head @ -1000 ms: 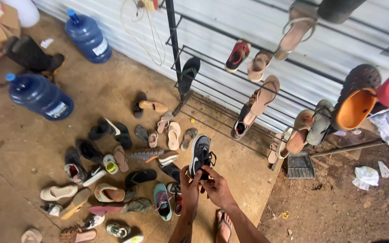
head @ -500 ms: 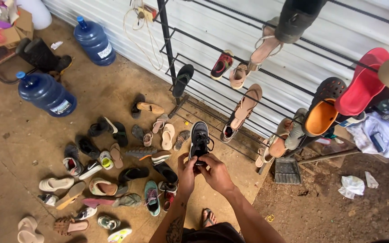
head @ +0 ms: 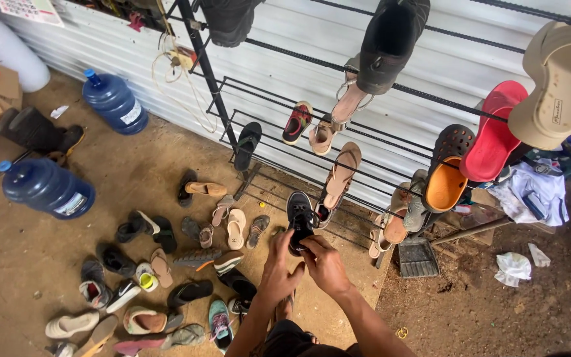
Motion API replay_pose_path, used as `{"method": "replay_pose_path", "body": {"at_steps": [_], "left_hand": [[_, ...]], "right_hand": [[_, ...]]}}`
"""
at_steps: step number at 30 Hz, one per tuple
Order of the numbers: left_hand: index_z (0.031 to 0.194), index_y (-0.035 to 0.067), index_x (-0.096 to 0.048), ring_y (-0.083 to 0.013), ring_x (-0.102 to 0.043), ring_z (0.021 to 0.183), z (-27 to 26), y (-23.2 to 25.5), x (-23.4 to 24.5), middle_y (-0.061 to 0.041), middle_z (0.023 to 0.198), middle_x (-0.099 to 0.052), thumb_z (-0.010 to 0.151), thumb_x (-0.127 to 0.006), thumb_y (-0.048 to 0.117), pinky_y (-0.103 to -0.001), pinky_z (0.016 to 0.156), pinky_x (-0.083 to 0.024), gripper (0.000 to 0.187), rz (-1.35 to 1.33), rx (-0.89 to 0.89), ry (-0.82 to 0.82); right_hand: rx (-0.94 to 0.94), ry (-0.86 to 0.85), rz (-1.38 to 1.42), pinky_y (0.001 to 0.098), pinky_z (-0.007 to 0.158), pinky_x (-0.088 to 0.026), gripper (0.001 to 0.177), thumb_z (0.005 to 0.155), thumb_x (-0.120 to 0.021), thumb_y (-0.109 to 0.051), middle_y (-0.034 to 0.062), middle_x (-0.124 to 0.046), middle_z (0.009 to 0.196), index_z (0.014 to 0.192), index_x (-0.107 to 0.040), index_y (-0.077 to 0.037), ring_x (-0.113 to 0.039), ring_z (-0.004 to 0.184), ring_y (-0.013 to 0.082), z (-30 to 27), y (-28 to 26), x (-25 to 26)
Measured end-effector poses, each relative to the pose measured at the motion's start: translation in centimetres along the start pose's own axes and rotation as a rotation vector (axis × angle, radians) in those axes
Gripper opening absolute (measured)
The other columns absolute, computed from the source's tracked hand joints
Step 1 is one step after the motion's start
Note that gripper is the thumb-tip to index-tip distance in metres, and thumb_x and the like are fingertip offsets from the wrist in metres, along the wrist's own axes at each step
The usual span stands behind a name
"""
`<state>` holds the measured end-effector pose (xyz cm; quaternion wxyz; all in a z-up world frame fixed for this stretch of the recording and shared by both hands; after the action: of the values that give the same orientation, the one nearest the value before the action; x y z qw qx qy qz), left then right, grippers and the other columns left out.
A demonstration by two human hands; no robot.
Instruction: Organizing and placing various shoes and sandals onto a shoe rack.
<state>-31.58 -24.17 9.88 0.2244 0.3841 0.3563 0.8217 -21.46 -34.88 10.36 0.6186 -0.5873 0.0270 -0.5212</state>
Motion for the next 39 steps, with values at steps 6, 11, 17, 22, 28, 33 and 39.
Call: {"method": "replay_pose_path", "body": {"at_steps": [6,11,17,22,28,33,39], "left_hand": [[0.137,0.003,-0.049,-0.046,-0.063,0.114,6.1,-2.7,-0.3,-0.027,0.131,-0.057,0.071,-0.085,0.006,-0.053,0.087,-0.055,0.075,0.109,0.064,0.011],[0.121,0.003,-0.058,-0.0405,-0.071,0.102,11.2,-8.1,1.9,-0.025,0.122,-0.063,0.073,-0.084,0.007,-0.044,0.081,-0.064,0.055,0.1,0.137,0.068],[0.123,0.002,-0.059,-0.0355,-0.075,0.097,19.2,-10.9,7.2,-0.026,0.118,-0.069,0.088,-0.083,0.008,-0.038,0.076,-0.064,0.043,-0.012,-0.101,0.272],[0.123,-0.001,-0.057,-0.0331,-0.077,0.087,26.9,-13.3,11.7,-0.028,0.119,-0.067,0.09,-0.077,0.005,-0.035,0.068,-0.064,0.039,-0.02,-0.076,0.218],[0.119,0.002,-0.063,-0.0324,-0.078,0.097,35.5,-14.5,14.2,-0.025,0.121,-0.069,0.09,-0.071,0.0,-0.033,0.071,-0.065,0.03,0.002,-0.05,0.154],[0.122,0.002,-0.061,-0.0305,-0.08,0.086,40.1,-14.9,14.2,-0.023,0.11,-0.076,0.085,-0.075,0.001,-0.036,0.075,-0.067,0.039,0.025,0.05,0.177],[0.123,0.003,-0.061,-0.029,-0.08,0.086,42.9,-15.5,11.2,-0.022,0.111,-0.074,0.084,-0.077,0.004,-0.036,0.072,-0.066,0.043,0.06,0.054,0.06]], "right_hand": [[0.053,0.037,-0.061,0.037,0.072,-0.066,0.027,0.085,-0.072,0.002,0.0187,-0.072,0.116,0.111,-0.075,0.003,-0.076,0.084,0.0329,6.0,-2.2,0.7],[0.085,-0.03,-0.085,0.0364,0.073,-0.068,0.031,0.087,-0.072,-0.001,0.0176,-0.069,0.125,0.118,-0.073,0.0,-0.077,0.085,0.0307,11.2,-2.8,-0.8],[0.079,-0.024,-0.053,0.0395,0.071,-0.068,0.049,0.088,-0.072,-0.007,0.0237,-0.05,0.15,0.135,-0.061,0.001,-0.078,0.086,0.0322,16.5,-4.8,-0.1],[0.067,0.006,-0.099,0.0382,0.066,-0.069,0.055,0.091,-0.071,-0.01,0.0244,-0.044,0.155,0.142,-0.054,0.002,-0.077,0.085,0.0322,21.4,-3.5,1.3],[-0.044,-0.002,-0.084,0.0381,0.067,-0.069,0.051,0.091,-0.07,-0.016,0.0222,-0.051,0.152,0.139,-0.057,-0.002,-0.079,0.07,0.0268,23.5,-3.3,3.5],[-0.096,-0.029,-0.071,0.0417,0.072,-0.068,0.049,0.093,-0.07,-0.02,0.0216,-0.054,0.147,0.138,-0.059,-0.005,-0.08,0.08,0.0285,22.7,-0.9,3.2],[-0.175,-0.023,-0.067,0.0444,0.078,-0.068,0.049,0.093,-0.07,-0.022,0.0186,-0.06,0.142,0.138,-0.059,-0.007,-0.08,0.088,0.0292,22.5,0.6,3.4]]}}
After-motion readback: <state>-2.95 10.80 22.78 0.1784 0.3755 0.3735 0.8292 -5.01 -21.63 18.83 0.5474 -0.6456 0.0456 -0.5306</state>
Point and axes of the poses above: each hand's wrist, its own z-axis towards the middle knuckle, its own x-axis out of the back of the hand, y = z × x, the point moved 5 cm from there along z, towards the middle knuckle
